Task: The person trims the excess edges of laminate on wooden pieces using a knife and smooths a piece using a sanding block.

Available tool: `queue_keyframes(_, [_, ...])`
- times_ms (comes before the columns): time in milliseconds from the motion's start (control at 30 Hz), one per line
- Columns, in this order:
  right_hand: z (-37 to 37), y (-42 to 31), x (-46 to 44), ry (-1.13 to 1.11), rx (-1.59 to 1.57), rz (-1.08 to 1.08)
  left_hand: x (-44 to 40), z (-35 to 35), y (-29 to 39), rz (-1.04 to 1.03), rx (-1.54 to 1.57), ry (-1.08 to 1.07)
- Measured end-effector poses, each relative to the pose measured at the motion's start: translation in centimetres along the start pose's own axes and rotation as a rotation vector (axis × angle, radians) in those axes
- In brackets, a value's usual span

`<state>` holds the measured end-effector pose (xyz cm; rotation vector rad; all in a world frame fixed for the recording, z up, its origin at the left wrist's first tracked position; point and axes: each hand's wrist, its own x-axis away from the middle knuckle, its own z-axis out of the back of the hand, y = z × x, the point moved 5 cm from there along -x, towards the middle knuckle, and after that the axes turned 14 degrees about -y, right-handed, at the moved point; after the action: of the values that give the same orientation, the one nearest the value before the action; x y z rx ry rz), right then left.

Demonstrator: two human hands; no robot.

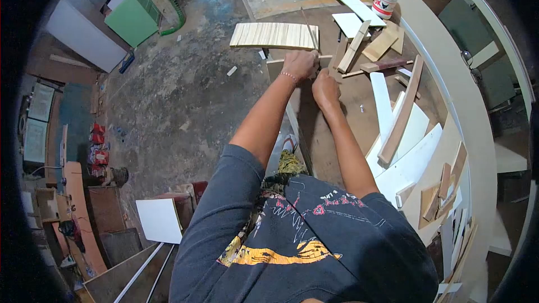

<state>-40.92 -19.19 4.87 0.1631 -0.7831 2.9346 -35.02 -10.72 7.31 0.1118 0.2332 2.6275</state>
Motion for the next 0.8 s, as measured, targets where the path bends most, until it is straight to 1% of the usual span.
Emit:
queue_keyframes(100, [-0.9, 0.5, 3.0, -0.003, -0.031, -0.011, -1.2, -0.3, -0.7, -0.007, -0.054, -0.045])
queue_keyframes(133, [-1.2, 1.0, 4.3, -0.002, -0.021, -0.022, -1.2, -0.1, -0.7, 0.010, -0.025, -0.077])
queue_keyframes(267, [-1.7, 2.1, 6.5, -0.031, -0.038, -0.036, -0.8, 0.3, -0.5, 0.004, -0.023, -0.035])
queue_keyframes(367, [-1.3, 2.1, 4.9, -0.029, -0.066, -0.040, -0.5, 0.7, -0.1, -0.003, -0.044, -0.054])
queue_keyframes(433, [-0.6, 1.2, 2.0, -0.020, -0.034, 0.025, 0.8, 1.1, 0.8, 0.014, -0.028, -0.078])
queue_keyframes(467, [-0.4, 0.7, 1.0, -0.017, -0.019, 0.060, 0.9, 0.7, 0.8, -0.020, -0.048, -0.036])
queue_keyframes(567, [0.2, 0.0, -0.4, 0.022, -0.049, -0.007, 0.3, 0.5, 0.3, 0.004, -0.044, -0.031])
queue_keyframes(667, [0.1, 0.0, 1.3, 0.007, -0.001, -0.010, 0.2, 1.2, 0.6, -0.007, -0.006, -0.041])
queue_keyframes(767, [-0.2, 0.0, 1.5, 0.004, 0.019, -0.011, 0.3, 1.1, 0.5, -0.009, -0.068, -0.009])
queue_keyframes(800, [-0.3, -0.1, 2.1, 0.029, -0.012, 0.050, -0.1, 0.9, 0.1, 0.004, -0.030, 0.002])
